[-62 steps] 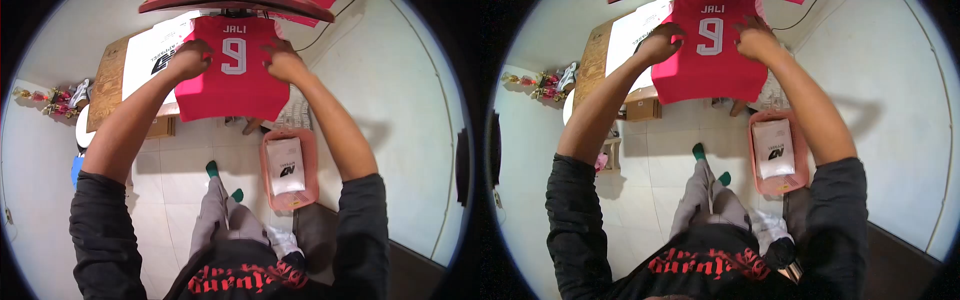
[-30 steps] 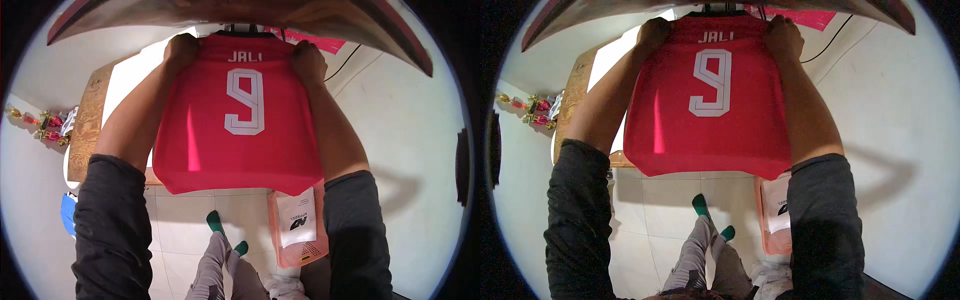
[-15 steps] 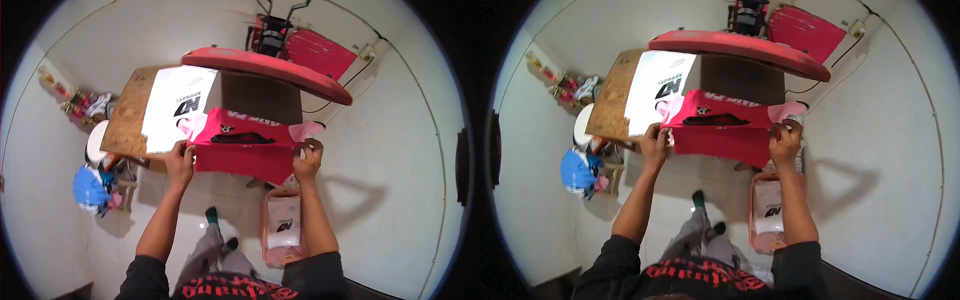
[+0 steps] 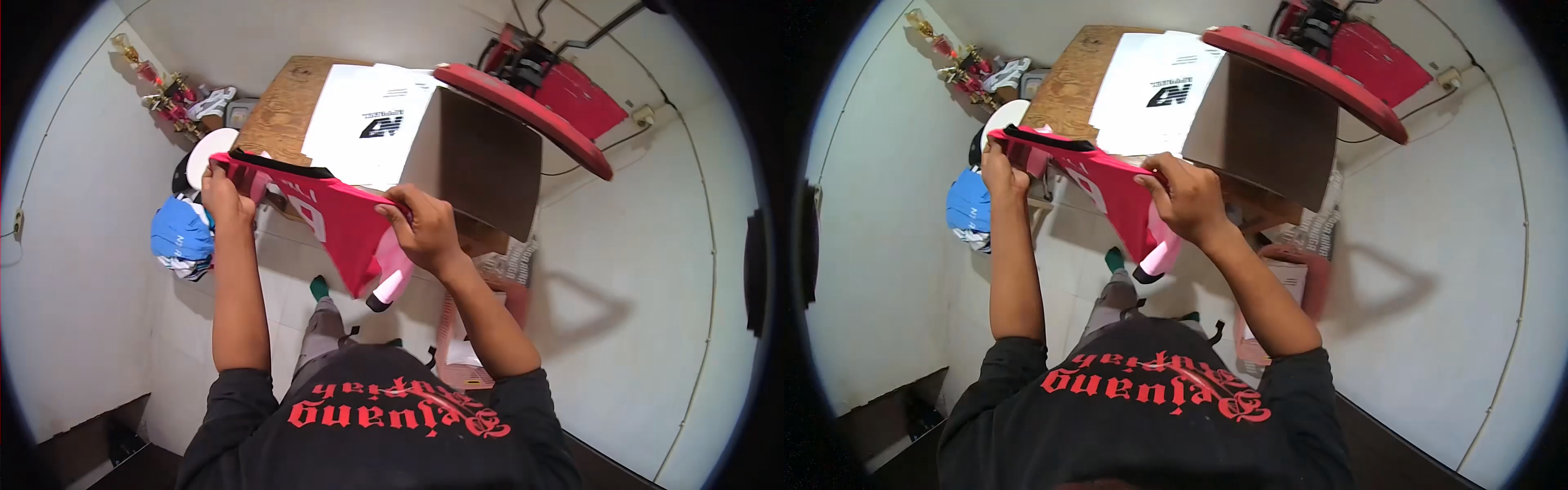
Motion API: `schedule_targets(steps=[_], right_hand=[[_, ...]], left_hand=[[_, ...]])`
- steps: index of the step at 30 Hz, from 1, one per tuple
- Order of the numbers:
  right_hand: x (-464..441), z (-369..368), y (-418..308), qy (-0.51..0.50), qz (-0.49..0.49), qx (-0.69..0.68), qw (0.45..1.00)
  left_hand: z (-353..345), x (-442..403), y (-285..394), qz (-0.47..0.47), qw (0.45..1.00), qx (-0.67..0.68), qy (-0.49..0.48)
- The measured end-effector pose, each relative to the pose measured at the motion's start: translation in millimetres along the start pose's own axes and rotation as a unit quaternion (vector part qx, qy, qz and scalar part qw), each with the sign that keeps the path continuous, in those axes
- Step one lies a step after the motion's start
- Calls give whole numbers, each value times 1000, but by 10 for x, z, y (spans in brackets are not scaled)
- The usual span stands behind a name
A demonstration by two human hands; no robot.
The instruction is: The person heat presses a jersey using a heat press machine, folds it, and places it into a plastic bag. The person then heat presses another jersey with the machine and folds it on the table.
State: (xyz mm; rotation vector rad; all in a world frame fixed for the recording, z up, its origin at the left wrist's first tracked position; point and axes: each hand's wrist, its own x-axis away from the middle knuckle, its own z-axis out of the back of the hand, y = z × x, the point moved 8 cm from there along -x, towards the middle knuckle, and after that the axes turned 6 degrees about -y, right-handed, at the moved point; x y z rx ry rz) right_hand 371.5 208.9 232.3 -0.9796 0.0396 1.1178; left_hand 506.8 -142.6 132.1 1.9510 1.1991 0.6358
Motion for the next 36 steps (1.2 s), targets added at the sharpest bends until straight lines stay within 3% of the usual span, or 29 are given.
schedule_targets(steps=[6, 10, 11, 13, 16, 17, 20, 22, 23, 24, 25, 27, 28, 29, 30, 31, 32, 33, 34, 36], right_hand=[[-905, -1119, -269, -82, 3, -114, 990], [-1465, -1689, -259, -62, 7, -126, 990], [-1587, -1742, -241, -52, 7, -125, 991], [-1824, -1833, -49, -9, -44, -172, 984], [-2046, -1827, 399, 69, -128, -241, 960], [-2073, -1770, 576, 87, -156, -222, 959], [-2023, -1732, 1355, 162, -193, -270, 929], [-1831, -1690, 1977, 187, -299, -308, 883], [-1719, -1623, 2299, 202, -335, -242, 888], [-1592, -1582, 2607, 212, -372, -176, 886], [-1476, -1531, 2840, 241, -401, -113, 876], [-1261, -1511, 3243, 263, -459, 0, 848], [-1166, -1583, 3433, 221, -538, -11, 813], [-1142, -1671, 3545, 200, -546, 45, 812], [-1118, -1755, 3645, 177, -551, 101, 809], [-1172, -1798, 3656, 135, -553, 118, 813], [-1254, -1824, 3603, 94, -554, 136, 816], [-1407, -1849, 3507, 52, -525, 210, 823], [-1602, -1840, 3405, 26, -477, 265, 837], [-1803, -1956, 3498, -25, -411, 305, 859]], left_hand=[[207, -1247, 1120, -142, 985, -74, 66], [-118, -2069, 1635, -207, 974, -89, 36], [-478, -2004, 1725, -207, 975, -77, 16], [-810, -2512, 1652, -226, 971, -61, -53], [-1470, -2955, 1254, -236, 961, -136, -55], [-1750, -3067, 996, -209, 964, -131, -102], [-2605, -3151, 186, -241, 920, -256, -175], [-3056, -3319, -678, -259, 889, -317, -204], [-3268, -3228, -1052, -201, 876, -356, -254], [-3468, -3354, -1687, -207, 821, -434, -307], [-3505, -3260, -2336, 20, 850, -337, -404], [-3433, -3123, -3161, -128, 746, -444, -480], [-3239, -2933, -3421, 42, 680, -499, -535], [-3079, -2802, -3478, 12, 613, -559, -558], [-2879, -2669, -3454, 89, 568, -581, -577], [-2693, -2635, -3421, -28, 586, -562, -582], [-2437, -2679, -3319, -89, 611, -565, -548], [-2172, -2769, -3190, -150, 630, -563, -513], [-1826, -2953, -3193, -153, 651, -581, -463], [-1345, -3172, -2882, -178, 579, -707, -365]])
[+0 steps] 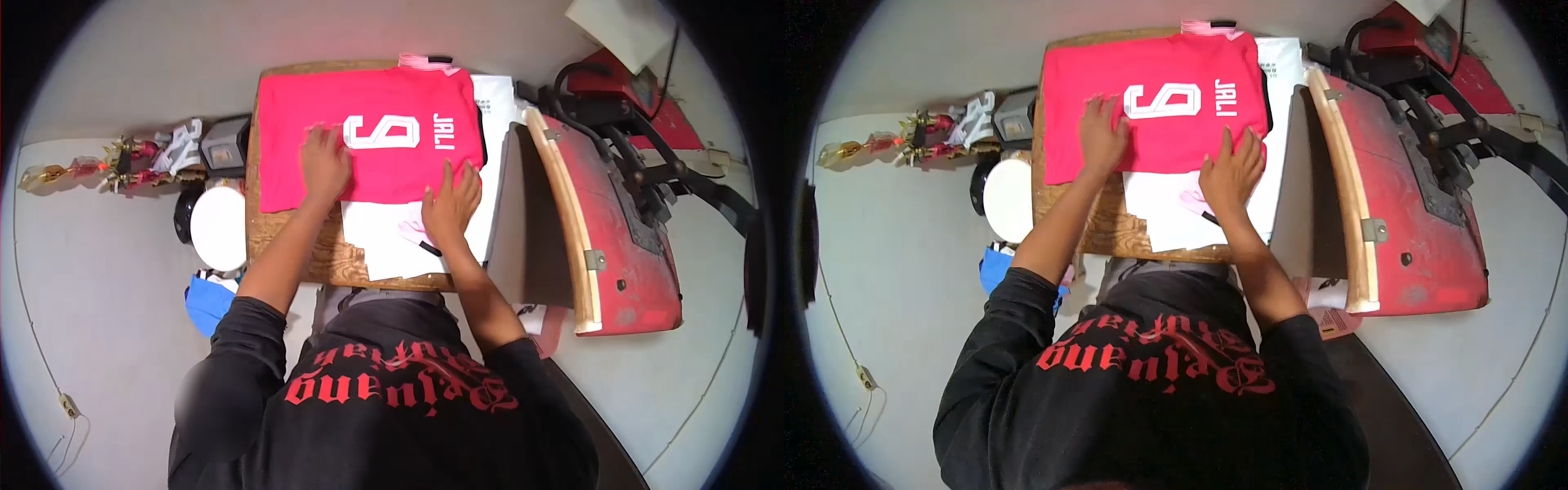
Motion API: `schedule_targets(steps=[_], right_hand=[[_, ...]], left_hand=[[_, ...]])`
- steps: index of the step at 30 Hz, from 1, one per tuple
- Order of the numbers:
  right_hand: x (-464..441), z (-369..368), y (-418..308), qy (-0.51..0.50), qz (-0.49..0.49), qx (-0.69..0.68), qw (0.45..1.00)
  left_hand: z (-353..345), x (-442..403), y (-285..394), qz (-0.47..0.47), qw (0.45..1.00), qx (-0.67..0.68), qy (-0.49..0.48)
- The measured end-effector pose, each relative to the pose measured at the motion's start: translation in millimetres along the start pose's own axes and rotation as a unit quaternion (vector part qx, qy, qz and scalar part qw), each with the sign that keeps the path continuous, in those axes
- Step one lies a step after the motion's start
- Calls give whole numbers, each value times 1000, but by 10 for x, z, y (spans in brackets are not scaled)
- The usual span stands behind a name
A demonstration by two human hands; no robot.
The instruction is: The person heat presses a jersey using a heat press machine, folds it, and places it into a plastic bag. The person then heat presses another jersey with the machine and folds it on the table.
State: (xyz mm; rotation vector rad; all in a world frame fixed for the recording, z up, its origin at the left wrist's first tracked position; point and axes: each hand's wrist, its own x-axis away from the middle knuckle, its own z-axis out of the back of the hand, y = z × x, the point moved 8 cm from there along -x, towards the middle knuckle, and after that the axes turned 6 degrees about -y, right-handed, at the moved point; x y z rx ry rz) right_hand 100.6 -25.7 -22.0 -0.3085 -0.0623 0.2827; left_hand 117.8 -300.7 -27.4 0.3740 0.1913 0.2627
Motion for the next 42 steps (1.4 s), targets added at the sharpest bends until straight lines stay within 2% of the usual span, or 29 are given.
schedule_targets(steps=[1, 3, 6, 9, 12, 13, 16, 20, 22, 23, 24, 26, 28, 29, 30, 32, 33, 36, 37, 38, 40, 42], right_hand=[[-89, -117, -25, -11, 15, 15, 1000], [-209, -464, 96, -42, 35, 47, 997], [-231, -564, 200, -34, 58, 59, 996], [10, -373, 146, 6, 52, 57, 997], [464, -204, -6, 5, 81, 56, 995], [656, -134, -113, 16, 98, 36, 994], [1171, -254, -284, -14, 118, -51, 992], [1459, -618, -143, -39, 52, 11, 998], [1446, -589, -121, -9, 45, -3, 999], [1433, -566, -106, -2, 53, -1, 999], [1428, -521, -131, 6, 60, 1, 998], [1415, -339, -248, 23, 60, -18, 998], [1396, -262, -288, 16, 44, -28, 999], [1392, -203, -335, 26, 45, -27, 998], [1393, -207, -348, 19, 34, -26, 999], [1397, -224, -362, 4, 14, -23, 1000], [1414, -169, -442, 15, 49, -2, 999], [1444, -154, -448, 3, 54, -7, 998], [1466, -91, -478, 14, 70, -8, 997], [1462, -62, -482, 1, 71, -9, 997], [1431, -44, -437, -31, 88, -10, 996], [1355, -32, -320, -38, 103, -14, 994]], left_hand=[[-15, 117, -335, 53, 998, -24, -14], [-186, 415, -871, 98, 986, -134, -33], [-410, 773, -1583, 86, 982, -142, -90], [-219, 847, -1761, 36, 988, -125, -80], [-75, 816, -1834, 19, 997, -73, -30], [27, 832, -1704, 0, 998, -63, -9], [214, 974, -1158, -68, 996, 28, -40], [143, 1312, -526, -183, 967, 152, -88], [164, 1416, -196, -219, 926, 262, -160], [143, 1481, -59, -245, 925, 232, -177], [27, 1548, 62, -242, 907, 228, -260], [-167, 1660, 284, -195, 876, 230, -376], [-386, 1707, 362, -69, 850, 305, -423], [-858, 1797, 330, 31, 782, 385, -488], [-939, 1930, 437, 201, 619, 533, -541], [-1033, 1924, 557, 297, 577, 559, -517], [-1044, 1903, 637, 306, 558, 569, -520], [-1122, 1849, 696, 344, 562, 578, -481], [-1196, 1871, 727, 350, 520, 605, -490], [-1275, 1883, 699, 375, 510, 614, -472], [-1249, 1899, 683, 387, 523, 598, -468], [-1150, 1862, 602, 329, 589, 553, -488]])
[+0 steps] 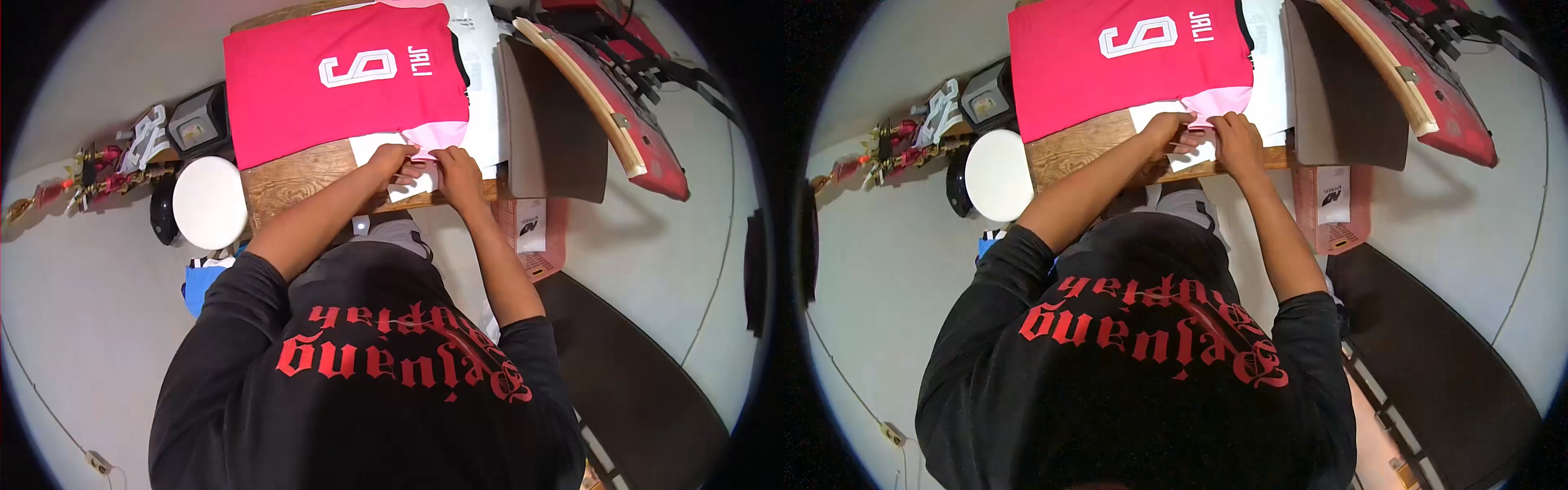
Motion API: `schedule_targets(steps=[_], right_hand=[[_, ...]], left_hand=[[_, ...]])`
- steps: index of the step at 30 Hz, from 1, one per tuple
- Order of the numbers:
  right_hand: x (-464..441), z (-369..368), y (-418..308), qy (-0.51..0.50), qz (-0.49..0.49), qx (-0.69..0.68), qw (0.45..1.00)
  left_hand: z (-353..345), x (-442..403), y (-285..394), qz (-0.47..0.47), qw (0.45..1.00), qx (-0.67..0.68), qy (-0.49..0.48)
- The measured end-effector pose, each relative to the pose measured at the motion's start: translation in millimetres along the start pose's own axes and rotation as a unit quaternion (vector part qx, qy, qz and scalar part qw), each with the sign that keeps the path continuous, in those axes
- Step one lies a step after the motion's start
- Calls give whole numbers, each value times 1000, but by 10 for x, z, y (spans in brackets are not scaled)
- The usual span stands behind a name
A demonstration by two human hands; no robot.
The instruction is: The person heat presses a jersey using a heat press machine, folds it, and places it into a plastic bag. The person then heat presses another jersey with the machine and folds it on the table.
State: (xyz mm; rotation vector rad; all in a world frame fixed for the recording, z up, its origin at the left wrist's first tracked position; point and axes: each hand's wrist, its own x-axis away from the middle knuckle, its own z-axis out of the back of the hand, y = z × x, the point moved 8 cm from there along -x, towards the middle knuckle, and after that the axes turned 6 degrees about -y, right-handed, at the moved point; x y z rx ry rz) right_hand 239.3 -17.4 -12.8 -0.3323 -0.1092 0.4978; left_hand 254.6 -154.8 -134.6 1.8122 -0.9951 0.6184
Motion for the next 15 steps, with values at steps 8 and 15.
schedule_targets(steps=[8, 15], right_hand=[[-216, 56, 230, -90, 57, -51, 993], [-484, 153, 300, -186, 72, -68, 978]], left_hand=[[1617, 1359, 403, -312, 656, -543, 420], [2446, 1971, 424, -268, 557, -614, 490]])
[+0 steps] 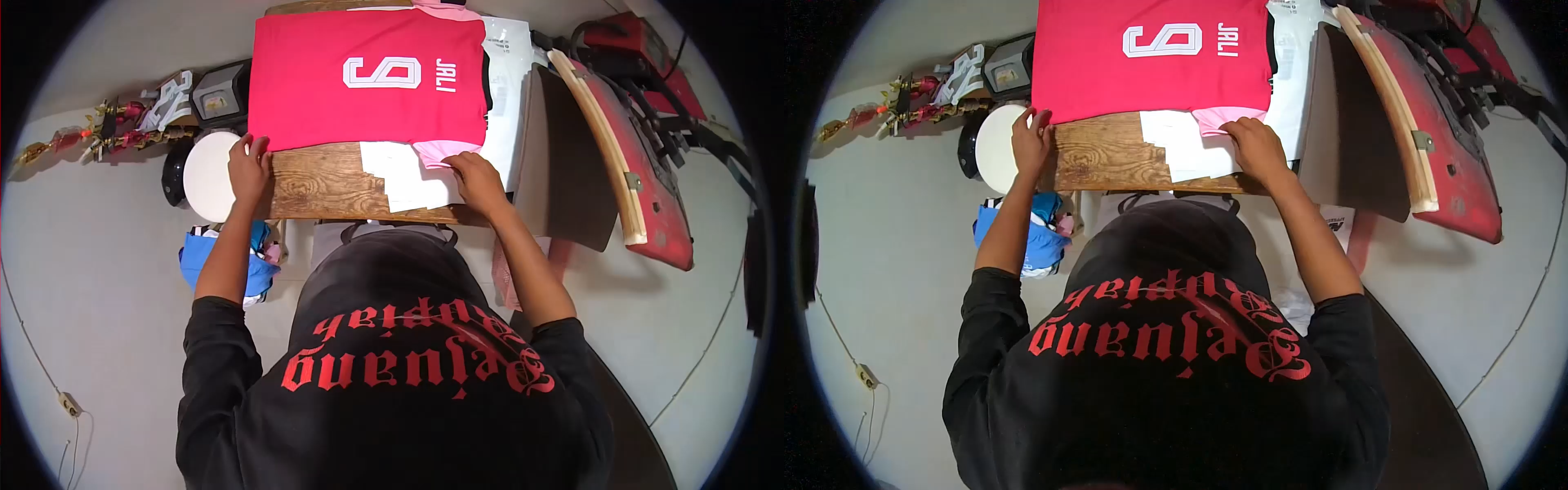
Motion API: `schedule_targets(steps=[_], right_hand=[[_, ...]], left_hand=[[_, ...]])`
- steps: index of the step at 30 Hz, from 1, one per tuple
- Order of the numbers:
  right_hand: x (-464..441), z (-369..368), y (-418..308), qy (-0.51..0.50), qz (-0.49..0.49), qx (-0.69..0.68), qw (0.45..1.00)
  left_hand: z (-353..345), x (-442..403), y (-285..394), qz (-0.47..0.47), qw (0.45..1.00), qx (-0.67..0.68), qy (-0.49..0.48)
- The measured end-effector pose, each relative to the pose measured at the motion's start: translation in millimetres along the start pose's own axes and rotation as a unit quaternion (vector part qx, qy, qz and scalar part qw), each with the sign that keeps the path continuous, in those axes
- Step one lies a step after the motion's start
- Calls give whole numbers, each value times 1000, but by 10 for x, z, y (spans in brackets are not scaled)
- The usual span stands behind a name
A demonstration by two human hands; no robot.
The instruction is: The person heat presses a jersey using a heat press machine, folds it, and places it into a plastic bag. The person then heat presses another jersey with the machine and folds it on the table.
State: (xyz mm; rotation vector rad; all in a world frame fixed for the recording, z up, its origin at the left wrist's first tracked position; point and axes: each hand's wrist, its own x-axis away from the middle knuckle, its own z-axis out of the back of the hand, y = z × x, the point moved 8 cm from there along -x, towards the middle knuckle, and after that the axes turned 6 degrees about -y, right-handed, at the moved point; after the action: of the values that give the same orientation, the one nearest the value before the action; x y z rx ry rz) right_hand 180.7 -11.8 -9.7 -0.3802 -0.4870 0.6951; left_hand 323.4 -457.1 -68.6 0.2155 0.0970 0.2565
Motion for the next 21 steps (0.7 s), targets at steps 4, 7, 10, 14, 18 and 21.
schedule_targets(steps=[4, 7, 10, 14, 18, 21], right_hand=[[-117, 144, 49, -31, 30, -6, 999], [-204, 365, 31, -59, -42, -10, 997], [-397, 573, 74, -76, -92, 3, 993], [-852, 827, 235, -18, -58, 33, 998], [-1516, 977, 414, 25, -31, 34, 999], [-2053, 823, 813, 11, -54, 33, 998]], left_hand=[[-75, -6, -131, -32, 999, 5, -17], [4, -29, -115, -84, 996, 15, 5], [64, -223, -169, -108, 994, 16, 15], [104, -654, -275, -102, 993, 52, -16], [-34, -1147, -415, -18, 978, 186, -91], [-261, -1401, -540, 67, 954, 236, -171]])
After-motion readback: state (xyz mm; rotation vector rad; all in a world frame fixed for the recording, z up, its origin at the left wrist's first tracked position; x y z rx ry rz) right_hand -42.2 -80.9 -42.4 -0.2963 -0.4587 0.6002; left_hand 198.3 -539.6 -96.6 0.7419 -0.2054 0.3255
